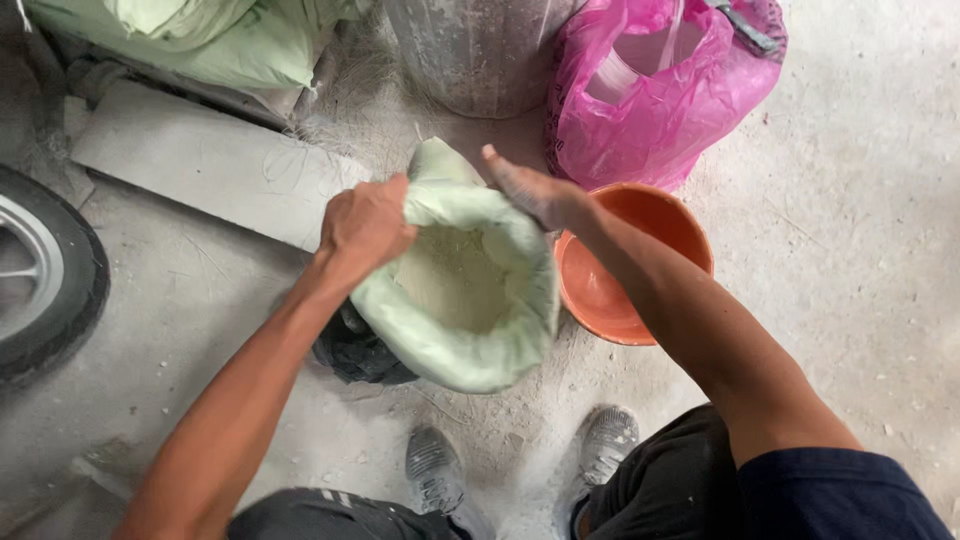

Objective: The person scrapes residue off a large ornate molding with a hand tool, then brushes the inside of a terracotta basin, pours water into it from a plastic scoop, scoops white plaster powder from a woven sack into the basin, and mixes the powder with fibrous strands in a large bucket by hand.

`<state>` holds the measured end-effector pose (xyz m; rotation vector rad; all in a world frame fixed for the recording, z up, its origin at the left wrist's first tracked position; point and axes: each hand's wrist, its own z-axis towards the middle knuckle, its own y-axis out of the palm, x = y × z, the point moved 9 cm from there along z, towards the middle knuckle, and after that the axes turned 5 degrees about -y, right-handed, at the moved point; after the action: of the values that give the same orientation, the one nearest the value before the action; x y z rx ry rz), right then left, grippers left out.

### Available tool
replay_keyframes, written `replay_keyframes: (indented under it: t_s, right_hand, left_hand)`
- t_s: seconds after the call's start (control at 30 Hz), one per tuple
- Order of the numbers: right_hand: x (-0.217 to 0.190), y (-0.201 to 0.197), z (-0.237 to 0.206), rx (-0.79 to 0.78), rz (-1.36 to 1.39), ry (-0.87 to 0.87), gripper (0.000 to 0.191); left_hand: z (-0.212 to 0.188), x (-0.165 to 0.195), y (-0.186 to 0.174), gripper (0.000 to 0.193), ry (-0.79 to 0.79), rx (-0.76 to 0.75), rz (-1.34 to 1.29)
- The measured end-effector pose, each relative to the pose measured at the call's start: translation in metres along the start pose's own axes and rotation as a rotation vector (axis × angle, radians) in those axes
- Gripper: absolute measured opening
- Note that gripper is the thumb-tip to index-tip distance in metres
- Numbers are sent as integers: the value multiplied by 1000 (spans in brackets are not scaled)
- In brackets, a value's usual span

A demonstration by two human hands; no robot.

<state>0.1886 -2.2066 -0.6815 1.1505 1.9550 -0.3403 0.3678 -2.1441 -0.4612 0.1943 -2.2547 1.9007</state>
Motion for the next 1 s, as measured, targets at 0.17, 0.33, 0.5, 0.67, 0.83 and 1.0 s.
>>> replay_keyframes:
  t_s: [0.17, 0.33, 0.5, 0.67, 0.83, 1.0]
  right_hand:
    - [-66, -13, 13, 251, -432, -260, 112]
    - [-60, 61, 21, 204, -432, -185, 100]
    - [-97, 122, -46, 49, -757, -879, 68]
    - [-84, 103, -60, 279, -758, -475, 56]
    - [-58, 114, -30, 25, -581, -492, 32]
    - [-48, 116, -10, 63, -908, -779, 35]
  left_hand:
    - [-97, 77, 4, 13, 339, 99, 60]
    - [-174, 96, 9, 15, 356, 111, -190]
    - [-184, 97, 5, 31, 313, 37, -248]
    - [-178, 90, -4, 29, 210, 13, -151]
    - [-176, 85, 4, 32, 133, -74, -141]
    - [-174, 82, 8, 30, 103, -121, -146]
